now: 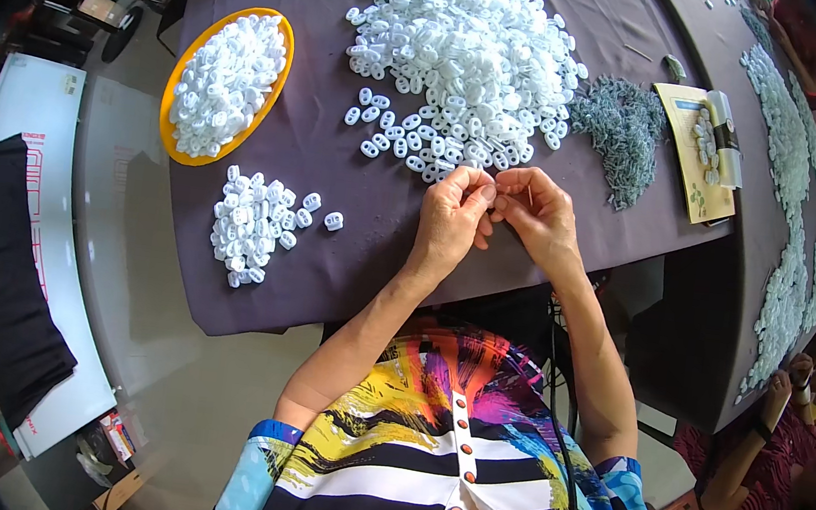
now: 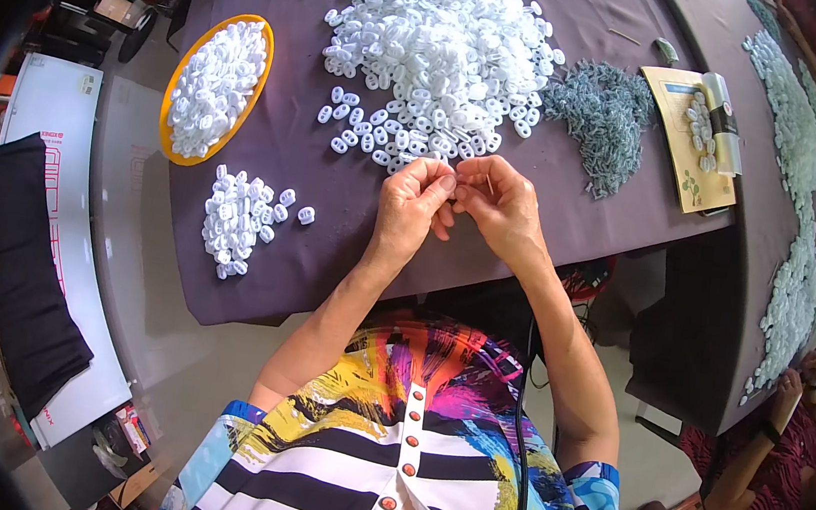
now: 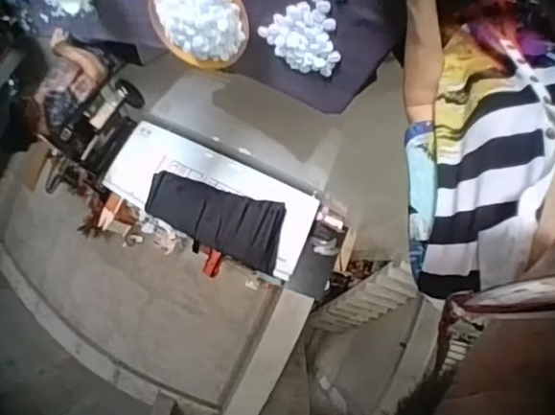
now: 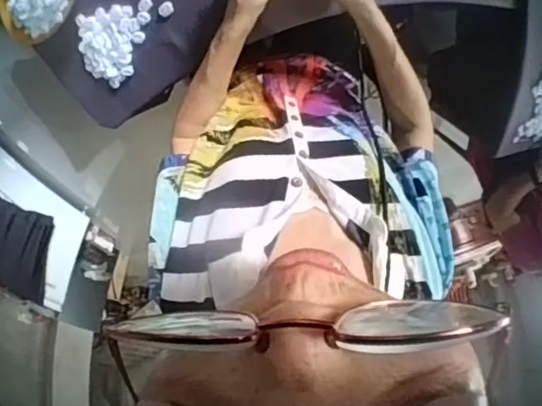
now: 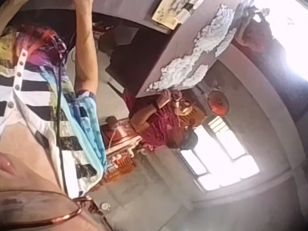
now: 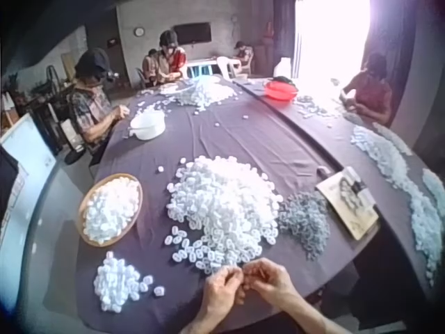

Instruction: The person assembles plastic cord stoppers by inserting inner plastic pieces into the outer shells by hand.

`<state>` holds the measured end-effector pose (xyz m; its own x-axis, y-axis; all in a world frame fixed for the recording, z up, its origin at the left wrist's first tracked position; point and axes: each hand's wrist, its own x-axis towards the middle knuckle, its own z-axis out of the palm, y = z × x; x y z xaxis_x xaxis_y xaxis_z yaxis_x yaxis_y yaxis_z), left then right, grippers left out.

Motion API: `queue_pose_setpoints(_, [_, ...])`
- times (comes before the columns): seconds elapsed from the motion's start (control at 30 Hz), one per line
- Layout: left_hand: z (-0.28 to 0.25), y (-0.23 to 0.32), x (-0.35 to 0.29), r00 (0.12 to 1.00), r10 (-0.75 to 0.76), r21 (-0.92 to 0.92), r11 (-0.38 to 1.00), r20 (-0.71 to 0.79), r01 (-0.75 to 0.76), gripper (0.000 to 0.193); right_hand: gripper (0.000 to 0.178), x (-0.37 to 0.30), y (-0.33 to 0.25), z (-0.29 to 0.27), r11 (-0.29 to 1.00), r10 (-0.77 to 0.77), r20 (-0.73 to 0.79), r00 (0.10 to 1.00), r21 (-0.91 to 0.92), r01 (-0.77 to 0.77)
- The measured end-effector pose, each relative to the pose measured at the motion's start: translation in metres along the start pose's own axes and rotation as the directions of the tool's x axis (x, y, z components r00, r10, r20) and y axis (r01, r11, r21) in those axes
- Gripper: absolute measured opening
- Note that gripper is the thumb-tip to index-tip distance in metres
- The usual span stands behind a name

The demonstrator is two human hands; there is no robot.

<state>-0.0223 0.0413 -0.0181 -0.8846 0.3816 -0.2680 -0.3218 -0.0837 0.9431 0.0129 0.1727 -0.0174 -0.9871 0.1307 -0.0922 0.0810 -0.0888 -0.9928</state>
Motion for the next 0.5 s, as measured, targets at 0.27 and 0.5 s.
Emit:
queue_pose_setpoints(0.27, [0.000, -0.001, -0.003, 1.000, 0.017, 0.066, 0.998, 0.012, -0.018, 0.010, 0.019, 0.000, 0.002, -0.005, 0.996, 0.051, -0.012, 0.999, 0.074, -0.050])
queue_pose_setpoints(0.5, [-0.004, -0.002, -0.004, 0.997, 0.022, 0.093, 0.995, 0.069, -0.029, 0.011, 0.021, -0.001, -0.010, -0.005, 0.977, 0.125, 0.001, 0.992, 0.176, -0.123])
